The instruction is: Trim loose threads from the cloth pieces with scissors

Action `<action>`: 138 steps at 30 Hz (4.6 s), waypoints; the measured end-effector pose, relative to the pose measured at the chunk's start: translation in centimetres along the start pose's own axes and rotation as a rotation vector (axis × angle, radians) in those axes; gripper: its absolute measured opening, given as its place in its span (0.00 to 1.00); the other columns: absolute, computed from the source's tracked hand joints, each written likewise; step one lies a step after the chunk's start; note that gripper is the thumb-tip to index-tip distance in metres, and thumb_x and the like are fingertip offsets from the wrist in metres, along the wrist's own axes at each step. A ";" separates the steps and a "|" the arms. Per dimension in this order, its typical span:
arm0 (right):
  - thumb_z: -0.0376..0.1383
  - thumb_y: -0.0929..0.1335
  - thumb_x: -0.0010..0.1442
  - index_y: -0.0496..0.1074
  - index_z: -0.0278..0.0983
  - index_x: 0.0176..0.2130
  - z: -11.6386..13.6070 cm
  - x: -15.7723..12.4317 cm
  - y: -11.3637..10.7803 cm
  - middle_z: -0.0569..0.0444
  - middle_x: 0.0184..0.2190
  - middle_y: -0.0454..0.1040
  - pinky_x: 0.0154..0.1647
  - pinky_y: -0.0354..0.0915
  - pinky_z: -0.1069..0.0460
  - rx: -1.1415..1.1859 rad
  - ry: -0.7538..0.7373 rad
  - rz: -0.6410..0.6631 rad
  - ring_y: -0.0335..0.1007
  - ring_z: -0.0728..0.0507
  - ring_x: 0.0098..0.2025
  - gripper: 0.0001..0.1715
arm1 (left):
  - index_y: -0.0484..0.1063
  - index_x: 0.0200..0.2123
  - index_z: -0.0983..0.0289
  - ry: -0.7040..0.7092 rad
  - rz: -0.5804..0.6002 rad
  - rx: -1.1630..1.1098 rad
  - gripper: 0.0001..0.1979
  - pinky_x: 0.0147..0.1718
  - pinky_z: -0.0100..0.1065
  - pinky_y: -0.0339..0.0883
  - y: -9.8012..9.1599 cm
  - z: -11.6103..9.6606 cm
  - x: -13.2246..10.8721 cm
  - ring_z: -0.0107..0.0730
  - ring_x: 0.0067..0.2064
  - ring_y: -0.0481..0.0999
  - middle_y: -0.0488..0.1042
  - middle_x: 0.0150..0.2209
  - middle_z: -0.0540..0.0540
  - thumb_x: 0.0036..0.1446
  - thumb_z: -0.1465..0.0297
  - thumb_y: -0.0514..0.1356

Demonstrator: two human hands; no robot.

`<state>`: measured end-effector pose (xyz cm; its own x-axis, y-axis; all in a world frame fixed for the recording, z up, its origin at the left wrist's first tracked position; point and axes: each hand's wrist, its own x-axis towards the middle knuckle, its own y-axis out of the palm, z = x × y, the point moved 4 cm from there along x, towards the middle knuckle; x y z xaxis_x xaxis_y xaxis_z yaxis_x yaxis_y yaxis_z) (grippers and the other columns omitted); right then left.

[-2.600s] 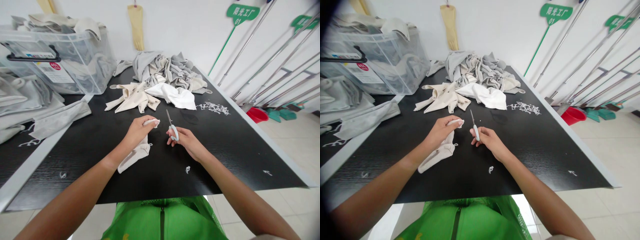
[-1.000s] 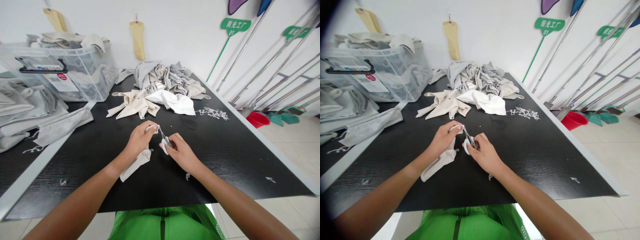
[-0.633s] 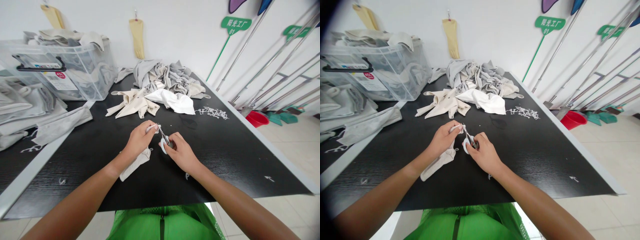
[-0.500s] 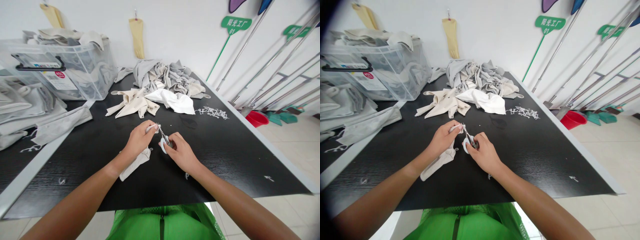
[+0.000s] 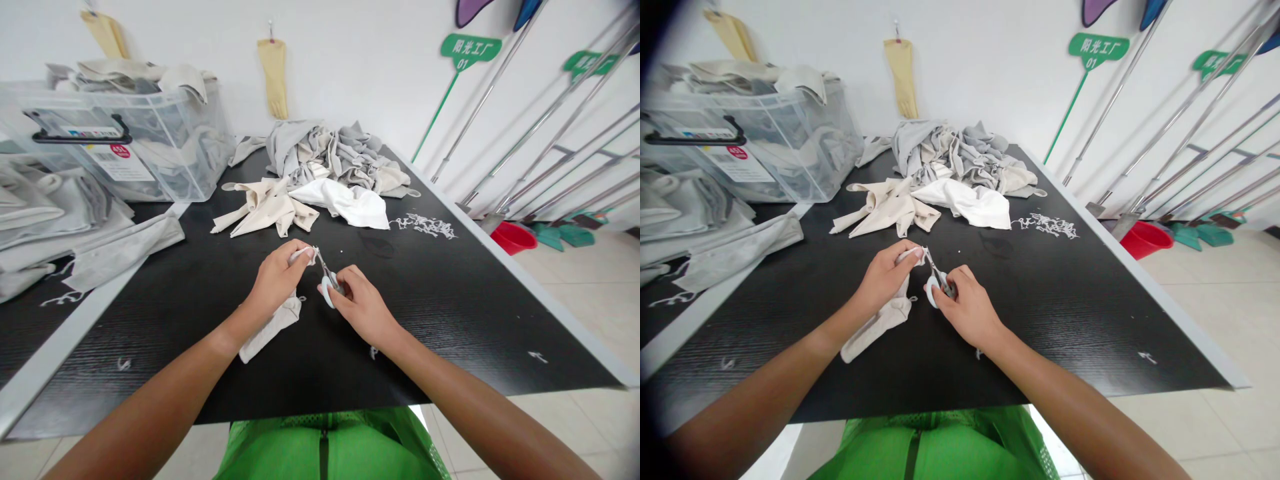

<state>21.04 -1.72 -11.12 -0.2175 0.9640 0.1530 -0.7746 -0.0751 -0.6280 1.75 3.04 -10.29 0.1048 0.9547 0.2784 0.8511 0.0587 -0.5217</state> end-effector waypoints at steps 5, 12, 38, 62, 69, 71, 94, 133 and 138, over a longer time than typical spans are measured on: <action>0.48 0.70 0.69 0.65 0.41 0.32 -0.2 0.0 0.0 0.57 0.34 0.64 0.36 0.59 0.48 -0.006 0.008 -0.005 0.64 0.46 0.33 0.19 | 0.79 0.42 0.57 0.005 0.055 -0.041 0.13 0.45 0.35 0.68 0.2 -0.1 -0.1 0.39 0.44 0.80 0.83 0.43 0.50 0.69 0.57 0.57; 0.48 0.70 0.69 0.64 0.41 0.32 -0.3 0.0 0.1 0.57 0.34 0.64 0.35 0.59 0.49 -0.001 0.004 -0.005 0.64 0.46 0.32 0.19 | 0.79 0.39 0.58 0.026 0.078 -0.104 0.14 0.49 0.35 0.70 0.4 0.3 0.1 0.39 0.45 0.80 0.83 0.43 0.52 0.68 0.56 0.59; 0.45 0.68 0.72 0.62 0.41 0.30 -0.3 -0.3 0.5 0.56 0.33 0.66 0.37 0.59 0.48 -0.016 -0.031 -0.011 0.65 0.45 0.34 0.20 | 0.78 0.40 0.58 -0.007 0.088 -0.127 0.14 0.48 0.34 0.70 1.3 0.7 -0.1 0.38 0.44 0.80 0.82 0.40 0.50 0.68 0.56 0.58; 0.45 0.69 0.70 0.60 0.41 0.32 0.5 -0.9 0.3 0.59 0.34 0.62 0.36 0.57 0.49 -0.067 -0.006 -0.047 0.62 0.47 0.33 0.20 | 0.74 0.43 0.57 0.030 0.159 -0.140 0.12 0.49 0.34 0.68 1.9 0.9 -0.1 0.35 0.45 0.78 0.79 0.41 0.49 0.72 0.60 0.53; 0.45 0.69 0.70 0.60 0.41 0.32 0.4 -0.9 0.4 0.59 0.35 0.62 0.36 0.58 0.50 -0.117 -0.012 -0.074 0.62 0.47 0.33 0.19 | 0.74 0.41 0.58 0.039 0.169 -0.159 0.13 0.49 0.34 0.68 2.0 0.9 0.0 0.35 0.44 0.78 0.79 0.41 0.49 0.72 0.58 0.54; 0.46 0.69 0.71 0.60 0.41 0.32 0.3 -1.0 0.4 0.58 0.35 0.63 0.36 0.58 0.50 -0.125 -0.012 -0.078 0.63 0.47 0.32 0.19 | 0.73 0.40 0.58 0.041 0.161 -0.161 0.13 0.47 0.33 0.68 1.9 0.9 0.0 0.35 0.43 0.77 0.78 0.39 0.49 0.72 0.58 0.54; 0.43 0.69 0.67 0.59 0.42 0.31 0.0 -0.9 1.4 0.57 0.32 0.64 0.36 0.58 0.49 -0.223 -0.032 -0.111 0.64 0.45 0.33 0.19 | 0.73 0.41 0.60 0.098 0.175 -0.270 0.12 0.43 0.33 0.66 2.6 0.4 -0.2 0.34 0.40 0.73 0.74 0.37 0.50 0.72 0.62 0.53; 0.39 0.72 0.62 0.79 0.39 0.34 -2.3 1.4 -1.0 0.50 0.45 0.80 0.47 0.70 0.48 0.407 0.040 -0.190 0.77 0.40 0.46 0.07 | 0.75 0.44 0.56 0.137 0.260 0.091 0.10 0.43 0.34 0.66 2.2 -2.1 -1.6 0.36 0.41 0.79 0.81 0.42 0.49 0.72 0.61 0.54; 0.41 0.72 0.62 0.78 0.39 0.32 -3.2 1.9 -1.6 0.51 0.42 0.80 0.45 0.69 0.48 0.409 0.080 -0.228 0.76 0.40 0.43 0.09 | 0.75 0.46 0.53 0.112 0.246 0.136 0.08 0.41 0.34 0.66 1.2 -1.8 -1.0 0.37 0.42 0.81 0.82 0.42 0.47 0.70 0.61 0.57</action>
<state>23.79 1.02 -12.32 0.0195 0.9830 0.1824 -0.9710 0.0621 -0.2308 3.55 1.60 -9.74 0.3617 0.9073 0.2142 0.7175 -0.1243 -0.6854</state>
